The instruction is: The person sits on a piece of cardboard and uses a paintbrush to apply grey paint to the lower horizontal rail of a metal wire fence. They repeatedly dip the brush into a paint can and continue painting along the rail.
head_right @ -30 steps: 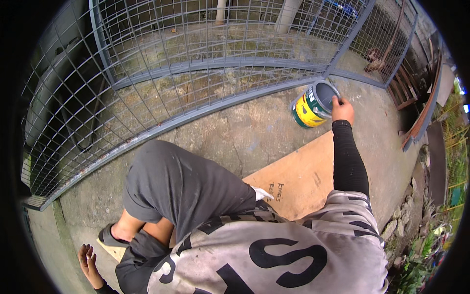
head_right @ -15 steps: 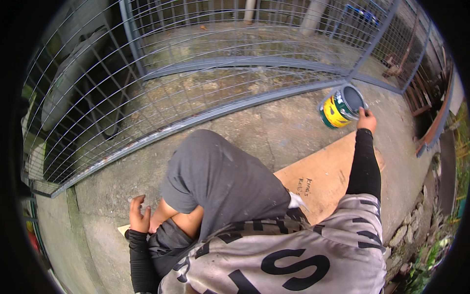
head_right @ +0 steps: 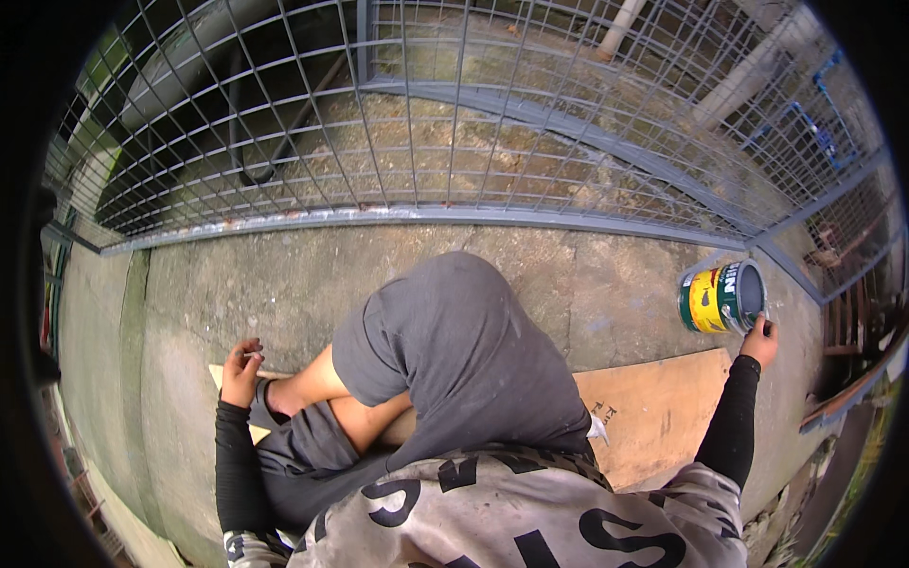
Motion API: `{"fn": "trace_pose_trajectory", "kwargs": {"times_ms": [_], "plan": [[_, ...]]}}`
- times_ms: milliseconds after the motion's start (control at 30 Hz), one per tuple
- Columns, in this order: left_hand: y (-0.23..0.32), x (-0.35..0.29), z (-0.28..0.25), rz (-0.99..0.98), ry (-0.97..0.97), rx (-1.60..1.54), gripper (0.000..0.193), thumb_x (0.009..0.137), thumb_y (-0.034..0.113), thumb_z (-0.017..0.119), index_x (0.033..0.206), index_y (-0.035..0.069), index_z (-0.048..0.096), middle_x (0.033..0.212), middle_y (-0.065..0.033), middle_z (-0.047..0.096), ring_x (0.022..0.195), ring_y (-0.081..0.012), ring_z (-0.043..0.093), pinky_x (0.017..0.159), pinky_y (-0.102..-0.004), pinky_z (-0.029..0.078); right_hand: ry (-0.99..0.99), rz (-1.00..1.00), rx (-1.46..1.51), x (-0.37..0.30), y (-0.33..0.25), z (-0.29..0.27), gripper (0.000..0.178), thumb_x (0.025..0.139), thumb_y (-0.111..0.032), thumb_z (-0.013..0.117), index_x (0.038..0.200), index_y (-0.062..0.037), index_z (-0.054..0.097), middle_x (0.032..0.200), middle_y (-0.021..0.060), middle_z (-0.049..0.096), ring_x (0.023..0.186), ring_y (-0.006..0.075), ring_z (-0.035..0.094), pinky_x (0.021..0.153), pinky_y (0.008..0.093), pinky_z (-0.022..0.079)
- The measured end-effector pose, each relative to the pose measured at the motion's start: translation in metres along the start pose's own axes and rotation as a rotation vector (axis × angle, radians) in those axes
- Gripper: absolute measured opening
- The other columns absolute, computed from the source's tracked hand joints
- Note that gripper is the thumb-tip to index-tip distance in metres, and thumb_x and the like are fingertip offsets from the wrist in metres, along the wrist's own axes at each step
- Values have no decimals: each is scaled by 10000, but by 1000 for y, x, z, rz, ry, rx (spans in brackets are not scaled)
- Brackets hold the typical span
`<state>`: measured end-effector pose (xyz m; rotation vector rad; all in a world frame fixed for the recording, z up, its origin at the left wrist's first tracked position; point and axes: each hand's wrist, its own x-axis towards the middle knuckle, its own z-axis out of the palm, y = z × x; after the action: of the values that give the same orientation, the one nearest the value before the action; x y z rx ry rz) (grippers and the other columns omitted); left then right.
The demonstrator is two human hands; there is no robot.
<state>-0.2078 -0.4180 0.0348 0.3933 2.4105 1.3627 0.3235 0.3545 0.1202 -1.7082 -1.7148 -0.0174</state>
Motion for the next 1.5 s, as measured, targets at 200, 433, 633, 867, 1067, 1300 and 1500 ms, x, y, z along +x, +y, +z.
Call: {"fn": "trace_pose_trajectory", "kwargs": {"times_ms": [200, 433, 633, 867, 1067, 1300, 1500], "plan": [[-7, -2, 1, -33, 17, 29, 303, 914, 54, 584, 1211, -7, 565, 1028, -64, 627, 849, -132, 591, 759, -267, 488, 171, 31, 375, -2, 22, 13, 358, 887, -351, 658, 879, 7, 666, 721, 78, 656, 598, 143, 584, 580, 298, 474], [4, -5, 7, -55, -33, 84, 295, 920, 56, 577, 1207, -10, 561, 1034, -76, 633, 855, -141, 598, 776, -275, 489, 247, 110, 427, -17, -1, 5, 381, 873, -362, 686, 877, 18, 664, 726, 62, 655, 625, 131, 593, 594, 281, 482], [-5, -8, -1, -89, -36, 31, 298, 929, 46, 561, 1220, -14, 548, 1064, -82, 628, 932, -145, 583, 848, -278, 462, 212, 674, 1210, -18, -44, 6, 549, 929, -485, 550, 750, 33, 566, 711, 138, 604, 574, 208, 549, 508, 276, 449], [3, -8, 5, -76, -16, 86, 292, 921, 52, 574, 1206, -10, 557, 1033, -86, 635, 864, -140, 603, 781, -273, 489, -485, 798, 1902, -55, -99, 74, 536, 913, -521, 530, 799, 3, 523, 711, 117, 545, 637, 227, 507, 581, 306, 434], [16, -11, 6, -103, -10, 159, 295, 912, 41, 586, 1200, -12, 554, 1057, -106, 632, 887, -161, 625, 775, -284, 510, -757, 729, 1839, -168, -247, 97, 440, 944, -461, 559, 903, -24, 526, 808, 148, 614, 658, 236, 597, 571, 313, 499], [14, -8, 18, -89, -29, 282, 288, 878, 43, 612, 1162, 1, 588, 1049, -146, 639, 905, -209, 646, 763, -308, 526, -922, 242, 1633, -249, -327, 132, 412, 985, -404, 510, 988, 7, 528, 953, 213, 647, 769, 314, 697, 663, 384, 601], [25, -4, 25, -47, -97, 356, 286, 867, 26, 601, 1147, -26, 578, 1044, -163, 625, 951, -271, 634, 810, -333, 506, -991, -137, 1462, -288, -346, 150, 320, 997, -256, 525, 981, 63, 538, 976, 206, 643, 794, 292, 702, 683, 374, 602]]}}
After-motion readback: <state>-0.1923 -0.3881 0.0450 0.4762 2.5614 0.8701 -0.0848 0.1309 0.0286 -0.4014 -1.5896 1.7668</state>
